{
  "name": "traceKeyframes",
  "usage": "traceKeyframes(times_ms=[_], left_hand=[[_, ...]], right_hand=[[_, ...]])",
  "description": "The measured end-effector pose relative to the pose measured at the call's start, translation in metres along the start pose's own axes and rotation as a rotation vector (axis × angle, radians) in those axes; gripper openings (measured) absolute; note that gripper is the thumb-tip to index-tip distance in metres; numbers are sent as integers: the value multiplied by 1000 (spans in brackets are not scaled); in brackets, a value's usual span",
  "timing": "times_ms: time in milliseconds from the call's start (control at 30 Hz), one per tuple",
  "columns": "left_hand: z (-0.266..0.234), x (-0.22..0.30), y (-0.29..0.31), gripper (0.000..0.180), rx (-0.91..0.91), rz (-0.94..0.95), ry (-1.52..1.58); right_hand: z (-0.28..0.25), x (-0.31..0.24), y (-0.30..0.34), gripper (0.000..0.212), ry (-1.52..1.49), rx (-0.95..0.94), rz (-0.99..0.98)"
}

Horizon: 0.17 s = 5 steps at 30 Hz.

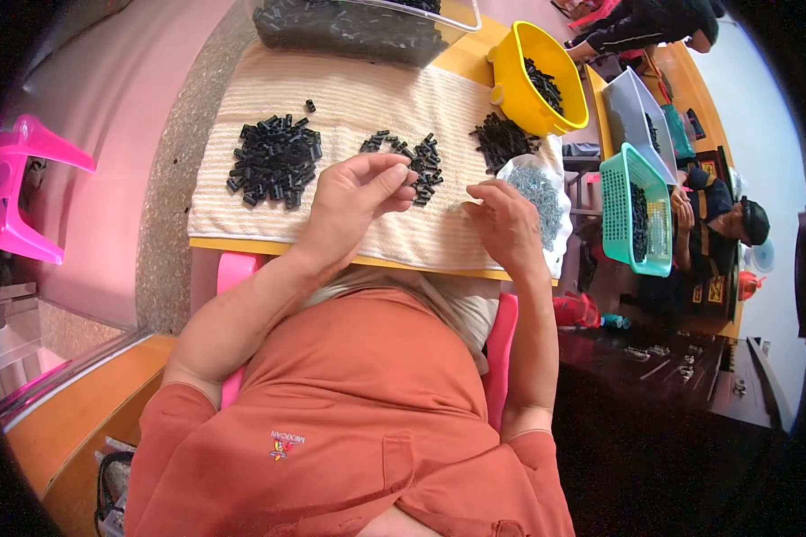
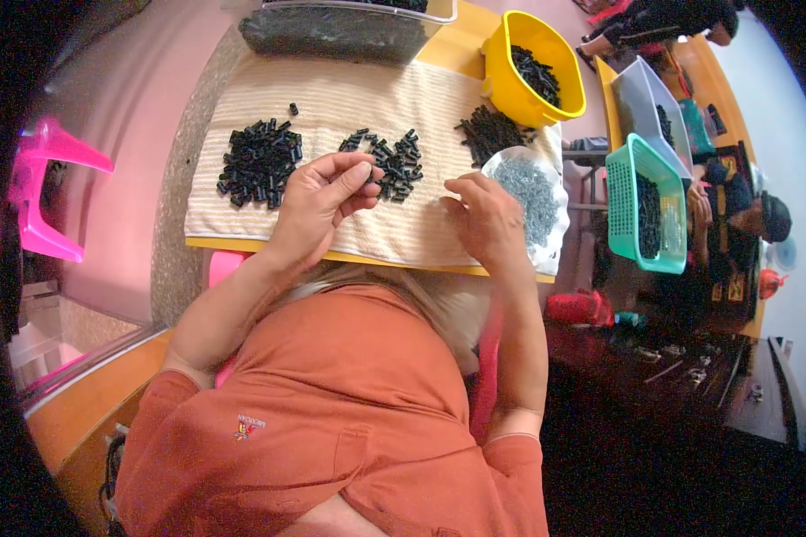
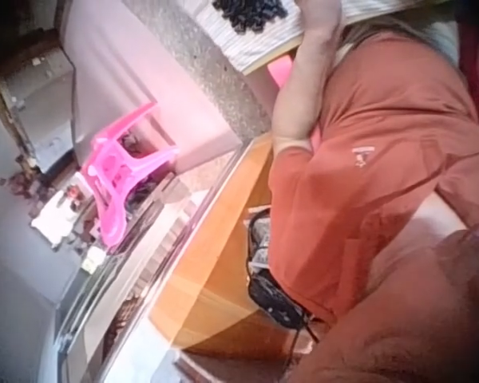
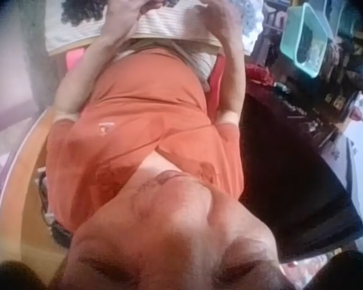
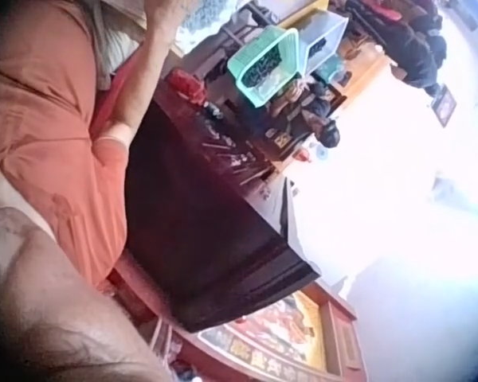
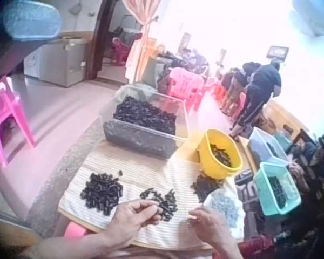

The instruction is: The person sorts plastic pieces and metal pins on the table, then assembles components by picking up the pins and inserting them into the plastic pieces by hand.

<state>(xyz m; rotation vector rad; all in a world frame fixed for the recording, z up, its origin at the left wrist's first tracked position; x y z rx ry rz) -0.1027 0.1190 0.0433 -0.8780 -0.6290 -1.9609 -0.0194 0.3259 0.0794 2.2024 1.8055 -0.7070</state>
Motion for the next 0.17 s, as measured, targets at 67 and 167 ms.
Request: traceKeyframes(times_ms=[67, 167], left_hand=[[0, -2, 0, 22, -13, 0, -50], [-1, -5, -1, 24, -47, 10, -118]], right_hand=[[1, -6, 1, 21, 124, -21, -67], [3, -17, 1, 21, 214, -55, -139]])
Point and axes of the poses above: each hand's wrist, its own y-axis away from the middle knuckle, its own z-axis out of the palm, x = y × z, the point moved 4 cm from there along -y, towards the middle knuckle, and after that the axes turned 9 degrees about z, right-handed, at the moved point
